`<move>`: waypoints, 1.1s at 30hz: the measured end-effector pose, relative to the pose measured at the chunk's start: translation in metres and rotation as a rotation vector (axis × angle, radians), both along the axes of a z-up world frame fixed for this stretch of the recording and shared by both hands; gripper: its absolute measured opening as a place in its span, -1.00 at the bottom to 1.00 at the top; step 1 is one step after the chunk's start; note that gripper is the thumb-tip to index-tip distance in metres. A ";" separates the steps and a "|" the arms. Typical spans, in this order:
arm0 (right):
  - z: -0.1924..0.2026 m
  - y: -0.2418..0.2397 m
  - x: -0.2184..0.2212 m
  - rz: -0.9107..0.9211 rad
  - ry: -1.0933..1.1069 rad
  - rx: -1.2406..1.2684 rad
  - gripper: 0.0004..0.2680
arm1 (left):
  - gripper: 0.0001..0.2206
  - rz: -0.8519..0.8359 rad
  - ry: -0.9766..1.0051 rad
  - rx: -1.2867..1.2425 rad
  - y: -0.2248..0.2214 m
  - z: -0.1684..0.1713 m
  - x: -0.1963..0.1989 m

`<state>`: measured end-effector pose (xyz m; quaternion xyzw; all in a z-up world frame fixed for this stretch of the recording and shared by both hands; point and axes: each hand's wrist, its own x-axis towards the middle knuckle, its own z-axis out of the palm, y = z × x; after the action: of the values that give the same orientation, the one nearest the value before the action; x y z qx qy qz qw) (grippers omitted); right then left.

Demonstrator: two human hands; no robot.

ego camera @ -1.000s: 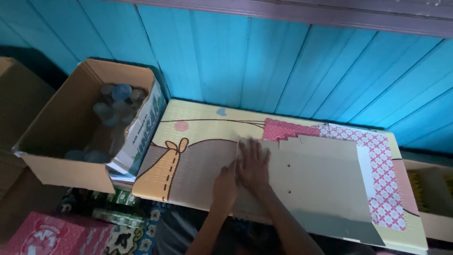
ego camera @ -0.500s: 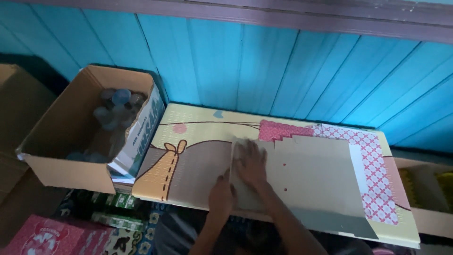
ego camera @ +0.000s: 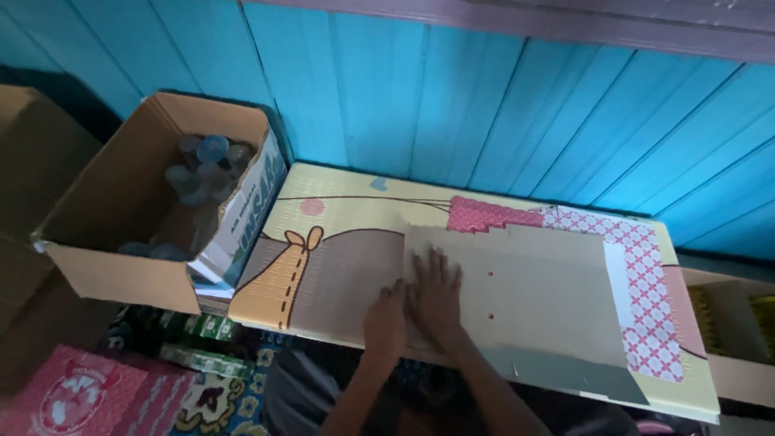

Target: The person folds a flat die-cut paper box blank on a small table, pressing creases and tucking the side flaps and tabs inward by hand. They turn the box over and press the bottom panels to shape the box, working the edges until the folded box holds its form.

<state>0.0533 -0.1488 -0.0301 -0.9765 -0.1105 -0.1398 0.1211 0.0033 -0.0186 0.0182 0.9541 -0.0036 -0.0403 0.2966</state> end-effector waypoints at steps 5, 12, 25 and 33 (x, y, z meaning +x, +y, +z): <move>0.006 0.000 -0.006 0.014 -0.045 0.001 -0.46 | -0.43 0.013 -0.023 -0.055 0.003 -0.017 0.002; 0.060 0.011 -0.015 -0.096 0.382 -0.109 -0.54 | -0.50 -0.066 0.225 -0.048 0.005 0.043 0.001; 0.053 0.009 -0.016 -0.082 0.347 -0.045 -0.53 | -0.41 -0.065 0.190 -0.294 0.015 0.033 -0.022; 0.032 0.006 -0.014 -0.007 0.004 0.096 -0.51 | -0.46 0.054 -0.121 -0.116 0.019 -0.004 -0.042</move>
<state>0.0389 -0.1426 0.0017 -0.9702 -0.0999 -0.1435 0.1677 -0.0388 0.0006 0.0140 0.9358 0.0021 0.0256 0.3516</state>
